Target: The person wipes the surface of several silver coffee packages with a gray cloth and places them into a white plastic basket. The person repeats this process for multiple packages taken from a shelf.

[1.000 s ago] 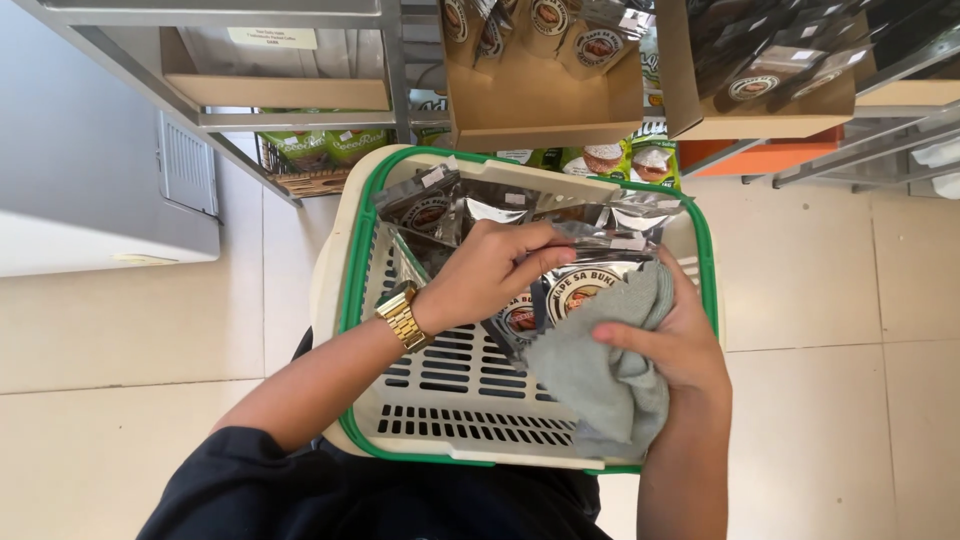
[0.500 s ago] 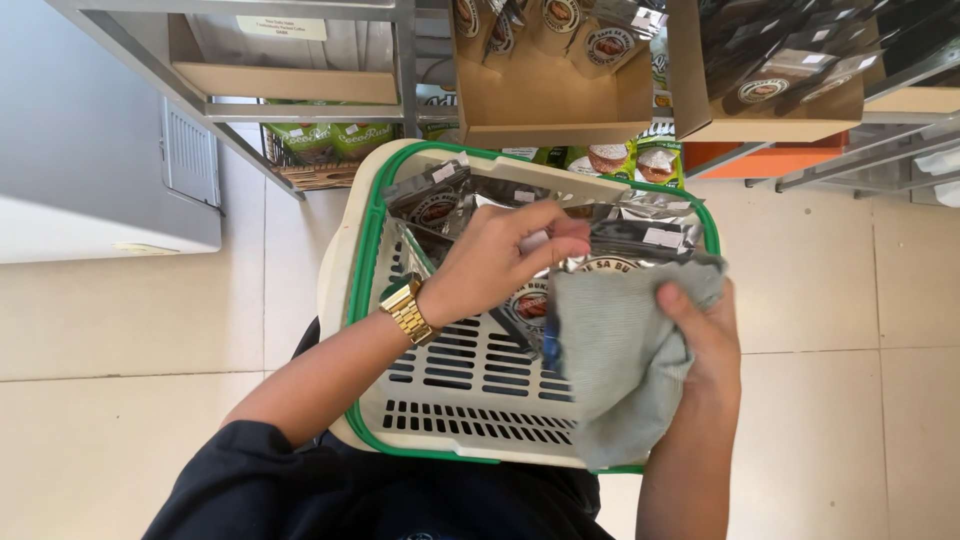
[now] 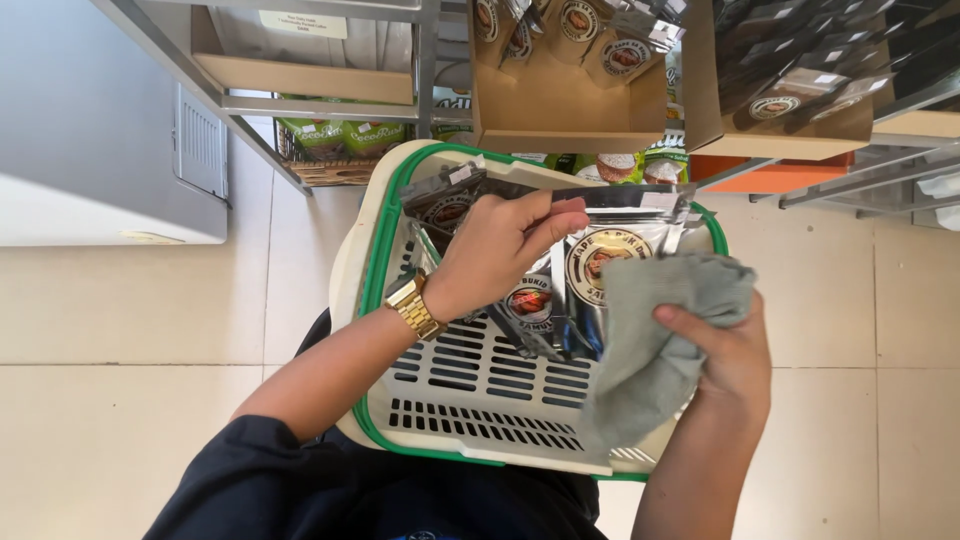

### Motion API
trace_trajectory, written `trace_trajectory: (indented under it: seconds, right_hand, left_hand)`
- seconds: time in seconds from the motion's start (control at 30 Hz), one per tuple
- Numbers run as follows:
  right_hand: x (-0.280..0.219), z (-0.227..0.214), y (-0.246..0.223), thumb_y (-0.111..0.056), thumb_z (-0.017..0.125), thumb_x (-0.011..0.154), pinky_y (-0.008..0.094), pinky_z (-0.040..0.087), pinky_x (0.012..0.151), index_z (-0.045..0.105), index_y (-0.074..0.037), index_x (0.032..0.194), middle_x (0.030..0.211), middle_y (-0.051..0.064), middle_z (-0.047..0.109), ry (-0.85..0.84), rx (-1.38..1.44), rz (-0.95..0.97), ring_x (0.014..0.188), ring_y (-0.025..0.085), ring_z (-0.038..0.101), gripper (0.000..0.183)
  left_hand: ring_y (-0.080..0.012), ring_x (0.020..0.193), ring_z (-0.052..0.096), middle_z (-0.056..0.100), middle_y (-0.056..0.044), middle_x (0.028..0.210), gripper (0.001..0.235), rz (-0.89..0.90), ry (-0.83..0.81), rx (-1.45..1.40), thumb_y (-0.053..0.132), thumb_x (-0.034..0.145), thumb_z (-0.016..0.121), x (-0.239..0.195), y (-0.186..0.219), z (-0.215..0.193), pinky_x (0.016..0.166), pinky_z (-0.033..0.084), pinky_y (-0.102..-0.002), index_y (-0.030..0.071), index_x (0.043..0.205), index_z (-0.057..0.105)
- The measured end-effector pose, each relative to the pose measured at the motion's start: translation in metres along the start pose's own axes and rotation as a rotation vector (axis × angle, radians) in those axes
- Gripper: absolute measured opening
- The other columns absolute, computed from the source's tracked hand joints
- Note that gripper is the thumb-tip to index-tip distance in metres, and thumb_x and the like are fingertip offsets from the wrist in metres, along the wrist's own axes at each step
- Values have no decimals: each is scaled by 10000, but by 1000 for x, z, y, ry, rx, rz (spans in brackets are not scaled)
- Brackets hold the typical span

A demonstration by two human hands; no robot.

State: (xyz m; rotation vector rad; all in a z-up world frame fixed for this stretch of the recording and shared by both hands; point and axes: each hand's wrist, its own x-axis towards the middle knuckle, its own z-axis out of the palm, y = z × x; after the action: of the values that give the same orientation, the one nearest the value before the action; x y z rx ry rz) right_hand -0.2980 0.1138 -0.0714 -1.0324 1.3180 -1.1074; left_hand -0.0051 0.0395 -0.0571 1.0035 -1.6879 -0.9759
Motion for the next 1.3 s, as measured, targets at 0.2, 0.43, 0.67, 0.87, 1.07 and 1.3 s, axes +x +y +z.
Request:
trace_trajectory:
  seconds: [0.2, 0.43, 0.67, 0.87, 1.07, 1.3]
  right_hand:
    - [5, -31, 0, -61, 783, 725, 376, 553, 1039, 648, -15, 1261, 1194, 106, 713, 182, 331, -91, 1141, 258, 673, 555]
    - [-20, 32, -44, -454, 802, 880, 403, 576, 858, 651, 7, 912, 1133, 191, 737, 13, 571, -279, 967, 293, 682, 485]
    - [-3, -23, -7, -165, 866, 729, 299, 520, 916, 702, 60, 1136, 1071, 127, 708, -180, -120, -178, 1005, 206, 668, 494]
    - [0, -37, -29, 104, 766, 761, 282, 526, 765, 743, 46, 925, 895, 106, 714, -173, -548, -287, 828, 165, 683, 176]
    - [19, -39, -5, 91, 764, 769, 292, 537, 823, 783, -14, 961, 971, 83, 707, -244, -674, -280, 929, 179, 667, 220]
    - [40, -21, 11, 36, 801, 768, 312, 550, 822, 804, -64, 992, 1018, 61, 698, -178, -702, -306, 962, 201, 665, 246]
  left_hand:
    - [-289, 550, 625, 715, -177, 811, 338, -25, -164, -115, 325, 1006, 658, 1, -5, 2, 542, 478, -318, -6, 947, 690]
    - [-313, 699, 698, 771, -116, 946, 332, 180, -347, -27, 375, 1010, 648, -5, -5, 11, 618, 539, -365, 57, 968, 735]
    - [-316, 706, 711, 771, -73, 860, 364, 126, -365, 95, 421, 953, 686, -4, 2, 8, 622, 552, -395, 71, 855, 711]
    - [-335, 563, 637, 611, -101, 544, 437, 155, -319, 199, 471, 880, 763, -1, 5, 1, 536, 487, -407, 64, 765, 654]
    - [-193, 485, 563, 522, -27, 564, 474, 202, -141, -116, 452, 960, 732, -4, -10, -19, 499, 393, -308, 65, 724, 591]
    - [-132, 505, 415, 458, -29, 597, 641, 225, -227, -740, 583, 1044, 595, -14, -34, -10, 517, 299, -279, 38, 723, 492]
